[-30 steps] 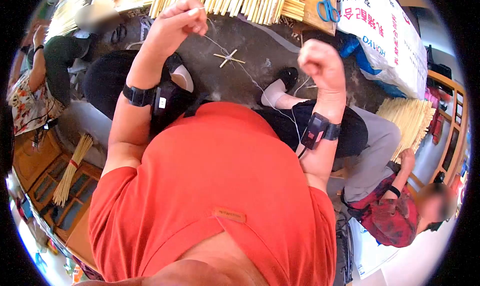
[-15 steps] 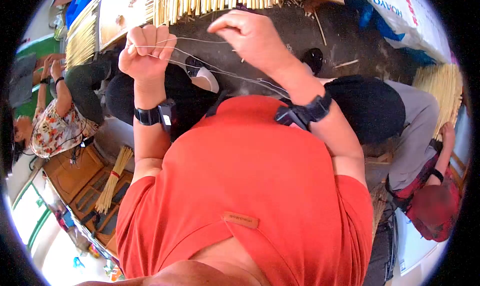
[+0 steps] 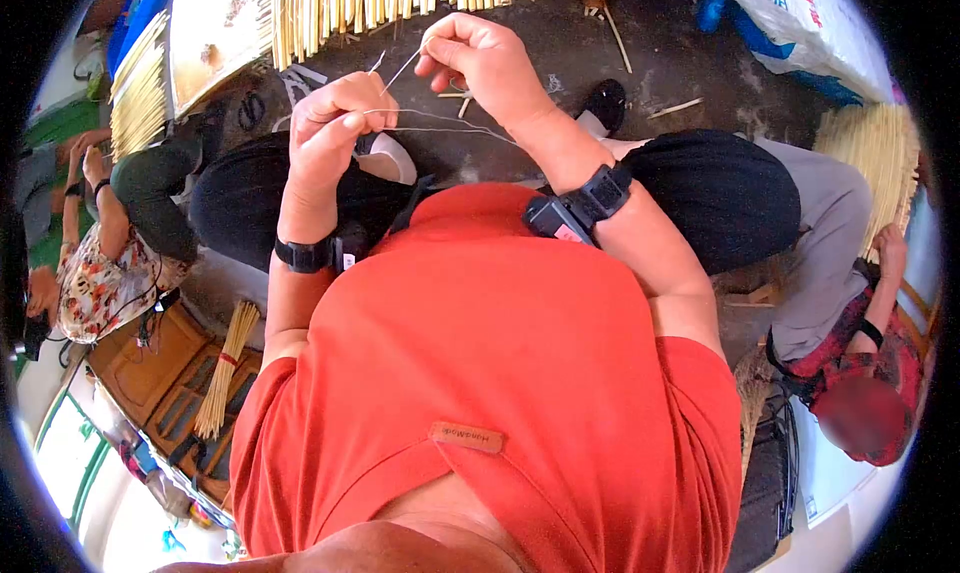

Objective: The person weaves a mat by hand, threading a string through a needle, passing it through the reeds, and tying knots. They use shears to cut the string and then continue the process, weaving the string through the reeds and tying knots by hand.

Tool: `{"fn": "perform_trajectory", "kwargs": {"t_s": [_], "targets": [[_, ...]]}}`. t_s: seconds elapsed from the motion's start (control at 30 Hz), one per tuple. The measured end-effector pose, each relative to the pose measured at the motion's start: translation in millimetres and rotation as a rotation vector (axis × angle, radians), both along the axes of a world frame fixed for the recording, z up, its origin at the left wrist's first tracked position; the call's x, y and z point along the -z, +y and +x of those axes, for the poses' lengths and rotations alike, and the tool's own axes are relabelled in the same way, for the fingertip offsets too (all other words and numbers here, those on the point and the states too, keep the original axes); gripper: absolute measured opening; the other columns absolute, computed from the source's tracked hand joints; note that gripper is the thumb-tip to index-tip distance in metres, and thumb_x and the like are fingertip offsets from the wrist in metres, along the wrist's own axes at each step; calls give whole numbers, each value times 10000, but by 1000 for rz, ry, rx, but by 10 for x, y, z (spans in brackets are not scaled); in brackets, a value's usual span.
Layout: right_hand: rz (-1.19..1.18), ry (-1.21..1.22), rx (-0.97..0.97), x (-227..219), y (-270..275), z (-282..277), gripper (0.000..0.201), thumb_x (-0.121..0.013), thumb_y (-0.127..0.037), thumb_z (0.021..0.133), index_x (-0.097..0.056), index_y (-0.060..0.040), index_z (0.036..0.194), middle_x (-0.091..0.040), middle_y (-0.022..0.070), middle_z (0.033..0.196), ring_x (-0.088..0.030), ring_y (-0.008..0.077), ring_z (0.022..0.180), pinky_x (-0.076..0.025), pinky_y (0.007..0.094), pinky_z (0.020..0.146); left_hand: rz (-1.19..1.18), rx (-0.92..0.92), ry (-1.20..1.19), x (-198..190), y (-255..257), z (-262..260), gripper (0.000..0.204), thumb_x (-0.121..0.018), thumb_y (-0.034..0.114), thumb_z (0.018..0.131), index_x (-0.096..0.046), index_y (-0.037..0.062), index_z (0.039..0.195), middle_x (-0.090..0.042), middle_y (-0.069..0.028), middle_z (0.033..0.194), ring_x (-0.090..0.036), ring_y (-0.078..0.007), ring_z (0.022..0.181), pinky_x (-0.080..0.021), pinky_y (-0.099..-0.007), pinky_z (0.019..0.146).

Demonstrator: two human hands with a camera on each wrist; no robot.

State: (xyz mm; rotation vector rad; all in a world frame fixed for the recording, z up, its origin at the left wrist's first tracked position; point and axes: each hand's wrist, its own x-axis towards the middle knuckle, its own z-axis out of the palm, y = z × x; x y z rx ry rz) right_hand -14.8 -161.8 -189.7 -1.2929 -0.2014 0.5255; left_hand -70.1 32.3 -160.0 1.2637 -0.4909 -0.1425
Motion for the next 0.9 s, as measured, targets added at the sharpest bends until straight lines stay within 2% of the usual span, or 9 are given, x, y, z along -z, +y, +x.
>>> {"fn": "perform_trajectory", "kwargs": {"t_s": [0.07,0.1,0.23,0.33,0.47,0.5,0.67,0.8,0.9], "targets": [[55,24,16,27,-7,21,123,-516,-184,930,-593,-96,893,-663,55,857,-556,45,597,-390,150,501,362,-78,11,-30,-11,-25,156,-518,104,872,-583,-19,800,-565,-80,764,-516,-156,716,-428,-282,662],[155,97,61,11,-23,41,124,-506,-166,927,-590,-88,880,-670,76,877,-558,53,567,-385,160,470,420,-114,83,-36,-42,-51,127,-511,59,892,-599,-30,870,-617,-94,896,-568,-137,825,-448,-249,743],[386,128,95,30,-136,172,136,-473,-141,925,-579,-73,873,-642,189,1006,-545,87,527,-374,176,443,395,-322,162,80,-139,-78,132,-484,16,914,-599,-28,964,-611,-102,1131,-574,-140,967,-439,-248,871],[522,191,56,1,-246,270,125,-479,-139,891,-572,-55,884,-590,266,1069,-493,118,527,-396,223,493,458,-393,105,116,-81,-73,116,-507,24,906,-603,-25,947,-610,-109,1142,-577,-137,961,-445,-244,856],[557,202,12,-92,-227,278,115,-471,-135,870,-552,-64,831,-636,241,941,-550,142,514,-401,211,448,616,-380,-89,125,-128,-82,82,-543,20,884,-617,1,913,-632,-94,1121,-590,-116,952,-461,-236,819],[541,219,-16,-120,-216,263,117,-481,-152,859,-545,-62,821,-638,232,919,-547,147,518,-404,219,456,628,-390,-122,145,-147,-71,112,-536,43,894,-602,19,981,-657,-78,1063,-609,-118,917,-475,-242,802],[572,234,-195,-323,-161,216,135,-508,-176,819,-533,-43,813,-592,150,744,-494,170,535,-399,240,492,580,-553,91,204,-163,-46,230,-498,83,922,-533,46,1147,-687,-61,875,-635,-124,785,-508,-261,750],[544,201,-278,-480,-124,178,149,-510,-182,814,-509,-33,801,-578,165,736,-472,167,500,-387,236,475,453,-449,384,314,-153,4,356,-481,66,928,-473,74,1284,-659,-63,774,-622,-109,691,-522,-257,674],[492,168,-332,-605,-52,116,154,-521,-172,835,-456,-44,779,-538,136,725,-451,140,490,-336,229,466,253,-156,560,401,-159,-5,321,-508,78,922,-515,56,1242,-654,-74,765,-629,-134,679,-521,-260,621]]}}
